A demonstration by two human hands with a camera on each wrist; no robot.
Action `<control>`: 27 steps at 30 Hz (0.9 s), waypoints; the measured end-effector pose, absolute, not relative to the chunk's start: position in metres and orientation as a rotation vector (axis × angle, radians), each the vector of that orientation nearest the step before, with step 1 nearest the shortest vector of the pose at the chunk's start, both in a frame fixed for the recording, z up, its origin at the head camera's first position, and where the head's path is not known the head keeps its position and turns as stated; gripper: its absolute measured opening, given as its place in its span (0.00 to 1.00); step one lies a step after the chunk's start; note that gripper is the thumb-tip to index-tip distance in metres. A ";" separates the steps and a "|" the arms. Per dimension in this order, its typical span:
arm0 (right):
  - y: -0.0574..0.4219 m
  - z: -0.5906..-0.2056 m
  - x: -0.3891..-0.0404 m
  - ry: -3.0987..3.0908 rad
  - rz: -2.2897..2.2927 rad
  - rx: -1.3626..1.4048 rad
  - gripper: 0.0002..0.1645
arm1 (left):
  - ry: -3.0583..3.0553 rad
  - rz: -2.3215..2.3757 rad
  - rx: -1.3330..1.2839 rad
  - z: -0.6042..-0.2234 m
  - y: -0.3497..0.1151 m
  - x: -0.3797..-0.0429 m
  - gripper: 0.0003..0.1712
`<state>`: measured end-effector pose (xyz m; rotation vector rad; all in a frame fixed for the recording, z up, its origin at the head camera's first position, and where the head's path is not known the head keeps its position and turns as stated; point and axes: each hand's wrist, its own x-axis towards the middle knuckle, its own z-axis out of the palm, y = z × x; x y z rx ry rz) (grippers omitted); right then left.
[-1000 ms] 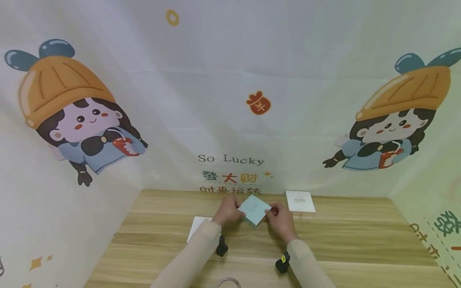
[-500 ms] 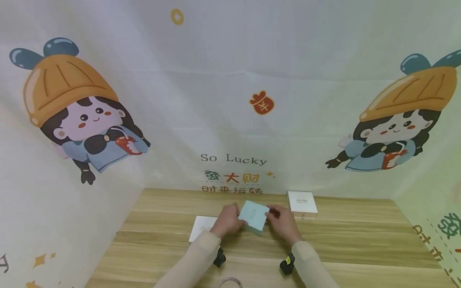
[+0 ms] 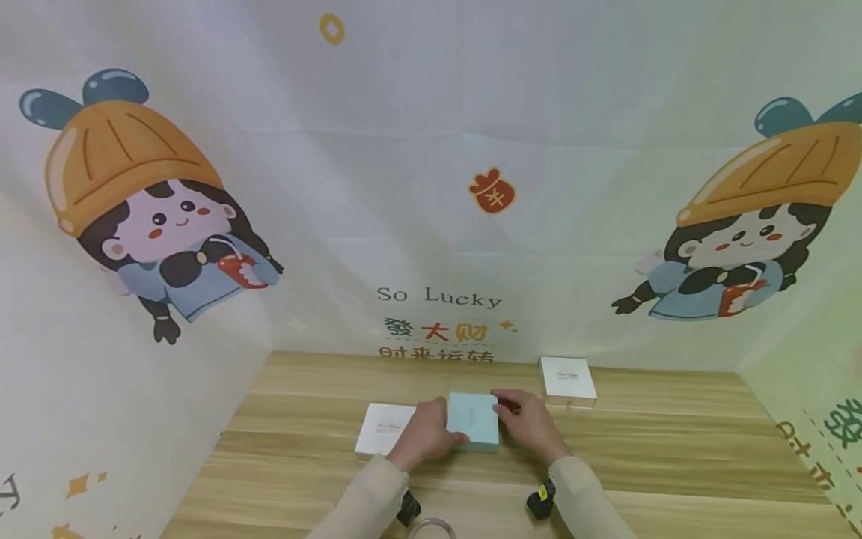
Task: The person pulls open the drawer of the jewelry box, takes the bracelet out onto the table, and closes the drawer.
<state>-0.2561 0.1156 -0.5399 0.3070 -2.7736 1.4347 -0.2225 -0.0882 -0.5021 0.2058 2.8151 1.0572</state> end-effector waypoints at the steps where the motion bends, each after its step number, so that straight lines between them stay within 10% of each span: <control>1: 0.116 -0.540 -0.256 -2.773 1.434 0.316 0.19 | 2.813 1.060 0.206 -0.502 -0.088 -0.221 0.21; 17: 0.116 -0.534 -0.253 -2.816 1.455 0.292 0.20 | 2.930 1.017 0.176 -0.496 -0.092 -0.208 0.20; 27: 0.126 -0.526 -0.255 -2.843 1.708 0.144 0.16 | 3.003 0.758 0.324 -0.489 -0.092 -0.220 0.44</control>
